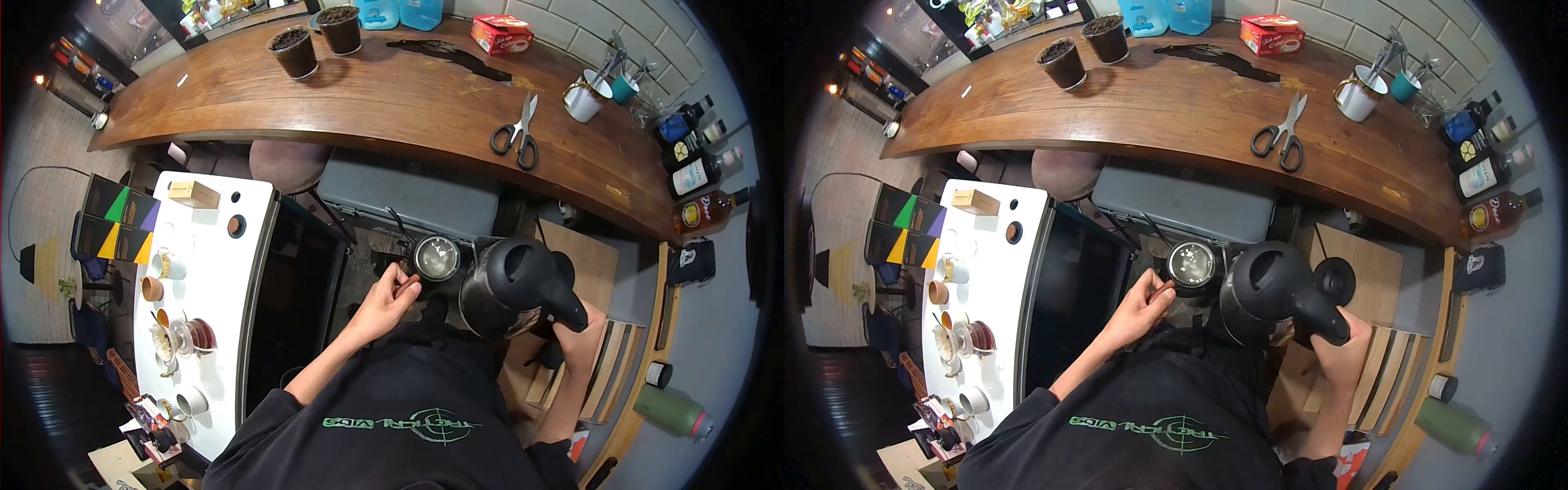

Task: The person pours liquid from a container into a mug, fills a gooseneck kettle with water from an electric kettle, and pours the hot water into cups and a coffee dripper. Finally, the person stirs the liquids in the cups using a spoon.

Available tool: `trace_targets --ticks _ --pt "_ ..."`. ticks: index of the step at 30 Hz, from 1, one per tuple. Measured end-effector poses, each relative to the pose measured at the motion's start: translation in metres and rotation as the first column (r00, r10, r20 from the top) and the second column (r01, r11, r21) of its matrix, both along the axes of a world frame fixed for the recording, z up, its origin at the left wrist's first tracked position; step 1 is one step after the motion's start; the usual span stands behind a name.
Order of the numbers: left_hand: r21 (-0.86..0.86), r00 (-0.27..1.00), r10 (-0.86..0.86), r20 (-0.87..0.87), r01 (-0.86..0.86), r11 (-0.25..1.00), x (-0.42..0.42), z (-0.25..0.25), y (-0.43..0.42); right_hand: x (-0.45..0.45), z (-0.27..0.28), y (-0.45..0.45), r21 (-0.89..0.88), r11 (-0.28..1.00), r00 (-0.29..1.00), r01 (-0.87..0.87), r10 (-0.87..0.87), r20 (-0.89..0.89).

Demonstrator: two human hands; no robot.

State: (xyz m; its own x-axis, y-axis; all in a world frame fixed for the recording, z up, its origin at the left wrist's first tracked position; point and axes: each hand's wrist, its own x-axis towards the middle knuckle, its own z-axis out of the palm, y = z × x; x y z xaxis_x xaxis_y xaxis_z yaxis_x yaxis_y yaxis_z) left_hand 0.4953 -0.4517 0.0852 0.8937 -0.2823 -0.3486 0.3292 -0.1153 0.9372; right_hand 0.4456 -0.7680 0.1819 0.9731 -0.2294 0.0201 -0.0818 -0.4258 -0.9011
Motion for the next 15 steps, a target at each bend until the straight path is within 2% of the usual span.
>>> trace_targets --ticks 4,5,6,8,12,15 --pt "-0.047 0.998 0.015 -0.056 -0.017 0.999 0.000 0.006 -0.006 -0.023 -0.022 -0.023 0.179 0.968 0.979 0.178 -0.193 0.068" --pt "0.002 0.999 0.011 -0.043 -0.011 1.000 0.000 0.003 -0.008 -0.029 -0.025 -0.030 0.165 0.962 0.968 0.217 -0.234 0.089" --pt "-0.090 0.994 0.039 -0.101 -0.048 0.995 0.000 0.009 -0.013 -0.031 -0.021 -0.030 0.194 0.948 0.955 0.252 -0.276 0.109" --pt "-0.135 0.995 0.029 -0.093 -0.041 0.990 0.000 0.002 -0.015 -0.044 -0.039 -0.051 0.245 0.909 0.926 0.338 -0.367 0.084" --pt "-0.124 0.992 -0.025 -0.122 0.010 0.992 0.004 0.011 -0.023 -0.048 -0.055 -0.077 0.193 0.838 0.838 0.510 -0.534 0.107" --pt "-0.090 0.991 -0.036 -0.132 0.024 0.996 0.006 0.014 -0.032 -0.055 -0.097 -0.114 0.214 0.791 0.788 0.574 -0.604 0.121"
